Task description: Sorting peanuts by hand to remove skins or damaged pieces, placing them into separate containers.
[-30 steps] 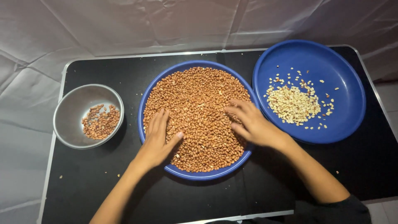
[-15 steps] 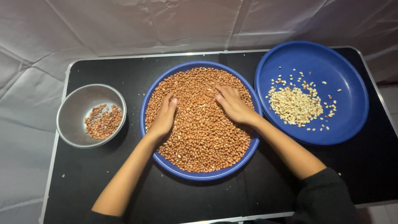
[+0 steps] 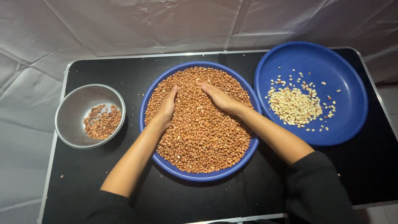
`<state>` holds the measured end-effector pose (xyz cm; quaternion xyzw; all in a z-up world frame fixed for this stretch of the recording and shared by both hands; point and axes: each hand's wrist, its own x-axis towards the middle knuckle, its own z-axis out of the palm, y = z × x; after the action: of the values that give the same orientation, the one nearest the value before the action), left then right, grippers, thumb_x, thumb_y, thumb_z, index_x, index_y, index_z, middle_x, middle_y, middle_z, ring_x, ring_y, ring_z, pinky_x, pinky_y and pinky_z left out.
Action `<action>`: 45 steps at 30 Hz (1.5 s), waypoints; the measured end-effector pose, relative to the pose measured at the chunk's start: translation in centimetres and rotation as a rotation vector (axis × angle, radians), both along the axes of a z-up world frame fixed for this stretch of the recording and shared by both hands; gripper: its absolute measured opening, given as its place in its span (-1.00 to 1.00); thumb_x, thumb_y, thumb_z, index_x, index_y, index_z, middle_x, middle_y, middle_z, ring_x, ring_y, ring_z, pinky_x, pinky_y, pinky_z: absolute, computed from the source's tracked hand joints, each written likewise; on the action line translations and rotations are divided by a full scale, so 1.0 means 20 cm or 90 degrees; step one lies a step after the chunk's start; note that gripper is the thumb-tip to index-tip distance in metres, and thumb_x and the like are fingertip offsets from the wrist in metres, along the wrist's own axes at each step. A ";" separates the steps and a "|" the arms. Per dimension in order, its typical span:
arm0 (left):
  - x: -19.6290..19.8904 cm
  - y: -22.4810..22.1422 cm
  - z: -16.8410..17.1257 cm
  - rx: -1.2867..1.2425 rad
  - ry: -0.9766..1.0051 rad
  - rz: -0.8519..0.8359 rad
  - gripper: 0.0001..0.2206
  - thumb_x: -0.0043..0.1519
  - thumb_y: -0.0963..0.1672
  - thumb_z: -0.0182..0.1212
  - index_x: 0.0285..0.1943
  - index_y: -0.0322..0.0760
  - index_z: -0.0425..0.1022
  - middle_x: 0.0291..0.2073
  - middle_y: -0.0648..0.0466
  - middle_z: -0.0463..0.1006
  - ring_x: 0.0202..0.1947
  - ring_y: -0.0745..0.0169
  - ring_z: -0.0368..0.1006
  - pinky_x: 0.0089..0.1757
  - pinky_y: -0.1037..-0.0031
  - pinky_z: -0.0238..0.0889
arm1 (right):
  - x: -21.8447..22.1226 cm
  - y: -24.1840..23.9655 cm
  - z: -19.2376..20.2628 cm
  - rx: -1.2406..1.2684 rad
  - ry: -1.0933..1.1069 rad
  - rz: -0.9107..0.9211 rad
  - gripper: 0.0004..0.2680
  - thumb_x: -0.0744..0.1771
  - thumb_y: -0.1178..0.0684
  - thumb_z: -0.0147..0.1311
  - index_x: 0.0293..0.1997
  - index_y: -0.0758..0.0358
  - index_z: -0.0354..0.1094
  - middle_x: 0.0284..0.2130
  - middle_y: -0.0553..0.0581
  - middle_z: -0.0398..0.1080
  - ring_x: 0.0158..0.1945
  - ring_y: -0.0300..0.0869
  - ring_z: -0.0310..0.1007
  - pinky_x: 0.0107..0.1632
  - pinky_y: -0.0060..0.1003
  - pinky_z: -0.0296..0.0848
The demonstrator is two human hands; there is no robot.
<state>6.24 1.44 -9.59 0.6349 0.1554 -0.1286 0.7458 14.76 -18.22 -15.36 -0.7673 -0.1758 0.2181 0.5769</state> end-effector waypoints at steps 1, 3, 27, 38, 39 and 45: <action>-0.03 -0.01 0.07 0.001 0.000 0.001 -0.35 0.41 0.18 -0.22 0.56 -0.22 0.13 0.59 -0.16 -0.11 0.59 -0.10 -0.29 0.44 0.07 -0.44 | 0.01 0.01 -0.02 0.001 0.000 0.001 -0.66 0.48 -0.05 -0.27 0.42 0.25 0.21 0.40 0.38 0.15 0.51 0.13 0.00 0.51 0.03 -0.07; -0.08 -0.04 0.20 -0.049 0.006 0.033 -0.28 0.40 0.16 -0.21 0.62 -0.32 -0.07 0.60 -0.19 -0.26 0.58 -0.18 -0.44 0.43 0.05 -0.60 | 0.04 0.03 -0.06 0.072 0.096 -0.049 -0.63 0.48 -0.12 -0.21 0.43 0.23 0.18 0.45 0.34 0.06 0.54 0.13 -0.10 0.54 0.08 -0.19; 0.11 0.11 -0.37 -0.161 -0.051 0.022 -0.36 0.38 0.09 0.05 0.56 -0.29 0.10 0.52 -0.06 0.07 0.55 0.04 -0.14 0.44 0.13 -0.34 | -0.15 0.07 0.16 -0.059 -0.651 0.084 -0.91 0.34 0.10 0.20 -0.12 0.19 0.51 -0.23 0.19 0.48 -0.07 0.11 0.47 0.04 -0.05 0.45; 0.48 0.38 -1.22 -0.304 -0.024 0.031 -0.39 0.37 0.09 0.14 0.45 -0.38 0.21 0.23 -0.25 0.48 0.21 -0.07 0.47 0.21 0.10 0.33 | -0.20 0.15 0.24 -0.100 -0.615 0.111 -0.88 0.30 0.07 0.27 -0.13 0.15 0.50 -0.26 0.19 0.47 -0.07 0.12 0.49 0.03 -0.01 0.47; 0.49 0.40 -1.26 -0.324 -0.024 0.032 -0.39 0.36 0.10 0.14 0.43 -0.39 0.23 0.18 -0.28 0.51 0.18 -0.10 0.50 0.20 0.06 0.36 | -0.22 0.15 0.25 -0.096 -0.620 0.111 -0.88 0.30 0.08 0.26 -0.13 0.16 0.50 -0.27 0.19 0.46 -0.09 0.12 0.48 0.02 0.00 0.47; 0.43 0.37 -1.16 -0.334 -0.058 0.023 -0.46 0.41 0.05 0.06 0.40 -0.44 0.27 0.20 -0.29 0.49 0.19 -0.08 0.49 0.17 0.08 0.39 | -0.20 0.16 0.18 -0.140 -0.635 0.101 -0.89 0.32 0.04 0.24 -0.12 0.11 0.49 -0.26 0.12 0.46 -0.08 0.05 0.47 0.01 -0.05 0.45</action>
<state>14.79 8.78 -32.77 0.4220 0.0939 -0.1224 0.8934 10.82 -15.07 -11.83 -0.8183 -0.4632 -0.1144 0.3207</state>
